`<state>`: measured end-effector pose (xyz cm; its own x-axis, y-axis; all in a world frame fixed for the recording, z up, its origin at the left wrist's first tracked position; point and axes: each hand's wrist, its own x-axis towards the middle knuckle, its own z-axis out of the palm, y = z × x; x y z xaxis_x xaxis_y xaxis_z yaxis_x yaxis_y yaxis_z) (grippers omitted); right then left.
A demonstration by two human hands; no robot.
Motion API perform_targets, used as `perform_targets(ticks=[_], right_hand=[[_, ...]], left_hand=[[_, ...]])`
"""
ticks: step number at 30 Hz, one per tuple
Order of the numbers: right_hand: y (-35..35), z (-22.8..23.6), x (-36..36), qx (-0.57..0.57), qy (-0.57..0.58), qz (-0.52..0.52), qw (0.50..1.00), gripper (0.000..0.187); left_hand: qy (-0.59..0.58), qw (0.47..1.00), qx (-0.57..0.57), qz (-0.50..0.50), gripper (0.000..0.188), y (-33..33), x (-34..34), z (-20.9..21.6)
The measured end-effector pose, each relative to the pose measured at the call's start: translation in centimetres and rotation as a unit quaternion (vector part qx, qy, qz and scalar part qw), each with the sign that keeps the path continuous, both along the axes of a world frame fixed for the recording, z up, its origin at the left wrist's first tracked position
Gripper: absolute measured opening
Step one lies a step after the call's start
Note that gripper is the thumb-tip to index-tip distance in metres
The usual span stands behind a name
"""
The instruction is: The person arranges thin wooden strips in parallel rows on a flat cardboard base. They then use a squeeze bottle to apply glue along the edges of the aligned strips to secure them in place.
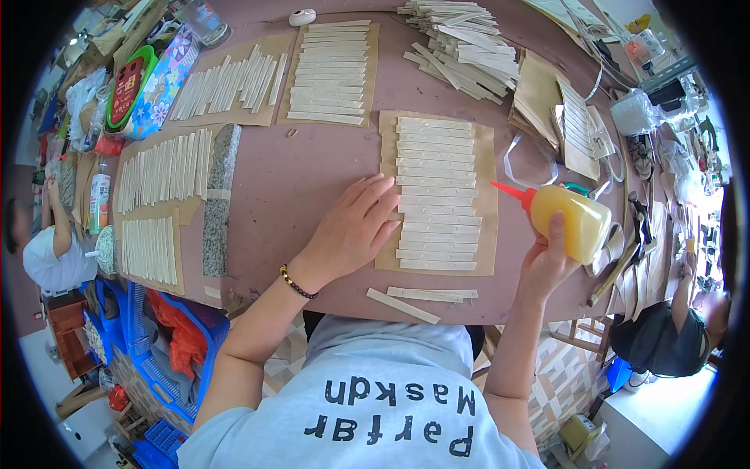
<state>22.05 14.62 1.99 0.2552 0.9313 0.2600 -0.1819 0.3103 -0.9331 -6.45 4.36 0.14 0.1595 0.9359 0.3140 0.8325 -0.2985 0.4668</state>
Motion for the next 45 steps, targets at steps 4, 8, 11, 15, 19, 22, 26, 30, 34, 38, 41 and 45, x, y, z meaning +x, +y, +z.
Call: perform_targets(ticks=[4, 8, 11, 15, 19, 22, 26, 30, 34, 38, 41, 45], right_hand=[[-0.5, -0.1, -0.2, -0.017, 0.008, 0.016, 1.000, 0.046], [-1.1, -0.3, -1.1, -0.042, 0.021, 0.017, 0.999, 0.048], [-1.1, -0.3, -1.3, -0.041, -0.002, 0.024, 0.999, 0.049], [-1.0, -0.6, -1.0, -0.050, -0.024, 0.021, 0.998, 0.048], [-1.1, -0.7, -1.2, -0.045, -0.053, 0.019, 0.997, 0.049], [-1.3, -1.1, -1.6, -0.047, -0.045, 0.018, 0.998, 0.050], [-1.6, -0.4, -3.1, -0.021, -0.078, 0.060, 0.995, 0.043], [-2.1, -0.1, -4.6, -0.022, -0.105, 0.078, 0.991, 0.046], [-2.3, -0.3, -6.0, 0.008, -0.119, 0.108, 0.987, 0.048], [-2.8, 0.0, -7.4, -0.016, -0.126, 0.129, 0.984, 0.046], [-2.9, 0.3, -8.5, -0.019, -0.115, 0.140, 0.983, 0.046], [-3.0, 0.5, -9.0, -0.006, -0.145, 0.155, 0.977, 0.048]], left_hand=[[0.004, 1.000, -0.009, 0.003, 0.038, -0.6, 0.1, 0.5], [0.012, 1.000, -0.011, -0.013, 0.038, -1.0, 0.7, 0.4], [0.022, 1.000, -0.006, -0.013, 0.038, -0.9, 1.1, 0.1], [0.035, 0.999, -0.010, -0.012, 0.039, -0.7, 1.1, 0.1], [0.045, 0.999, -0.007, -0.010, 0.039, -0.7, 1.1, 0.0], [0.048, 0.999, -0.002, -0.009, 0.039, -0.6, 1.2, -0.1], [0.054, 0.998, 0.006, -0.008, 0.039, -0.5, 1.2, -0.1], [0.062, 0.998, 0.010, -0.010, 0.038, -0.5, 1.2, -0.2], [0.066, 0.998, 0.011, -0.010, 0.036, -0.5, 1.3, -0.4], [0.058, 0.998, 0.011, -0.010, 0.035, -0.5, 1.3, -0.4], [0.056, 0.998, 0.020, -0.008, 0.035, -0.5, 1.3, -0.6], [0.051, 0.998, 0.028, -0.005, 0.034, -0.4, 1.3, -0.5]])
